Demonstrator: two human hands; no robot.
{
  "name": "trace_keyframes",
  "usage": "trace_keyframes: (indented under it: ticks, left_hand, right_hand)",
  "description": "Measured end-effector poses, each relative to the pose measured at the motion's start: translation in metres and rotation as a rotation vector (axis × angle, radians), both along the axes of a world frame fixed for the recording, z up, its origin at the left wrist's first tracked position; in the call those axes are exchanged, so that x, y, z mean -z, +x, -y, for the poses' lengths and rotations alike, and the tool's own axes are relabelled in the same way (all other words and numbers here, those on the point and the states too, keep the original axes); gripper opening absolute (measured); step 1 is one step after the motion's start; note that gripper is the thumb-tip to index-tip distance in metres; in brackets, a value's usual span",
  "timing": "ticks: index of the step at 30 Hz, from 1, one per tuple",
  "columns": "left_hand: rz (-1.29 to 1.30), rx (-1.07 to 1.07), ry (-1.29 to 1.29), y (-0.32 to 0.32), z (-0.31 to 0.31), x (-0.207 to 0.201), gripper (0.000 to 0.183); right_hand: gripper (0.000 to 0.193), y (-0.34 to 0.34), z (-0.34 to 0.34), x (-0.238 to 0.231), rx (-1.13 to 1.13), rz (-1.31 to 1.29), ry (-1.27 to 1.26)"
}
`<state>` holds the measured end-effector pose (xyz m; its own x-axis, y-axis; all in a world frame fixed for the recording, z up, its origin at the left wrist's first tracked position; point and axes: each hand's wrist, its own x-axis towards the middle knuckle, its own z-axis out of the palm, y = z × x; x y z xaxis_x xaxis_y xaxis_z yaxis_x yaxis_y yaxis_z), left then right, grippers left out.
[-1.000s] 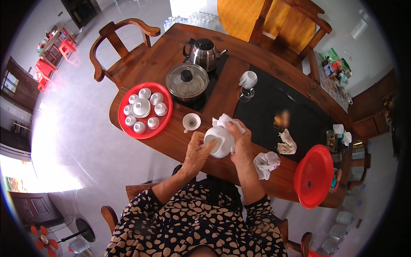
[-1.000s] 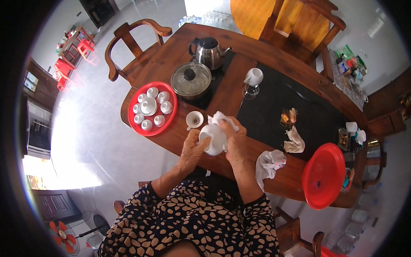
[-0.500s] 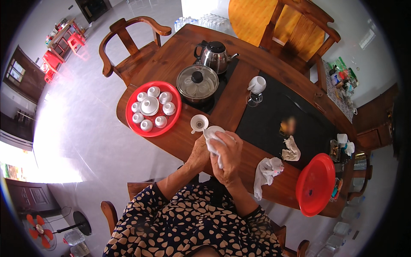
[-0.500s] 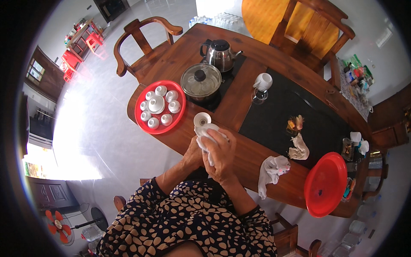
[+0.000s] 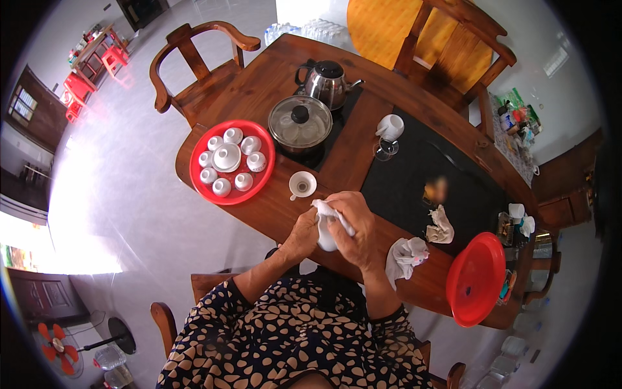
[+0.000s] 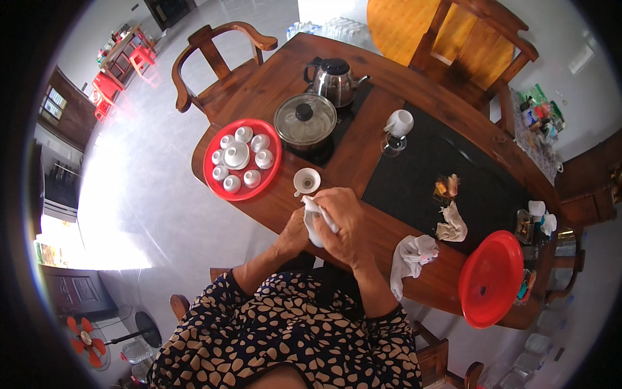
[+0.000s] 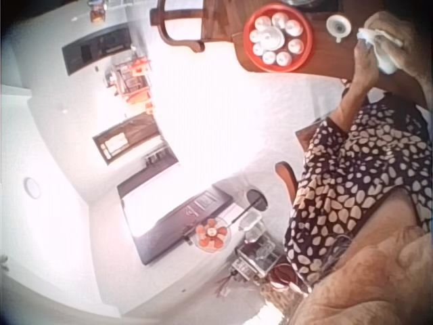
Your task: The person wipes a small dark object with a white cloth, then cleans a white ceramic teapot and a small white cup. They place the cleaned items into a red plastic tray containing other cups and wipe the wooden table surface.
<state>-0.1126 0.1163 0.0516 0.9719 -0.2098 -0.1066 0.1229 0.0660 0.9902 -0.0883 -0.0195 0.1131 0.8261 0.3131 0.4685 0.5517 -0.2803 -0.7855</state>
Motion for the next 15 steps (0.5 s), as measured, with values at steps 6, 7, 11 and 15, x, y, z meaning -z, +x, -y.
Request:
trace_keyframes:
  ticks: [6, 7, 11, 15]
  left_hand:
    - [0.06, 0.123, 0.115, 0.007, -0.012, -0.008, 0.023]
    - [-0.057, 0.11, 0.039, 0.007, -0.012, -0.009, 0.023]
    - [-0.156, 0.156, -0.083, 0.005, -0.009, -0.014, 0.025]
    - [-0.323, 0.386, -0.009, 0.0, -0.008, -0.007, 0.036]
  right_hand:
    - [0.035, -0.03, -0.014, 0.014, 0.127, 0.305, -0.106]
    - [0.034, -0.027, -0.013, 0.012, 0.11, 0.263, -0.075]
    - [0.029, -0.008, 0.002, 0.005, -0.023, -0.011, 0.103]
    - [0.033, 0.009, 0.029, 0.006, -0.345, -0.34, 0.209]
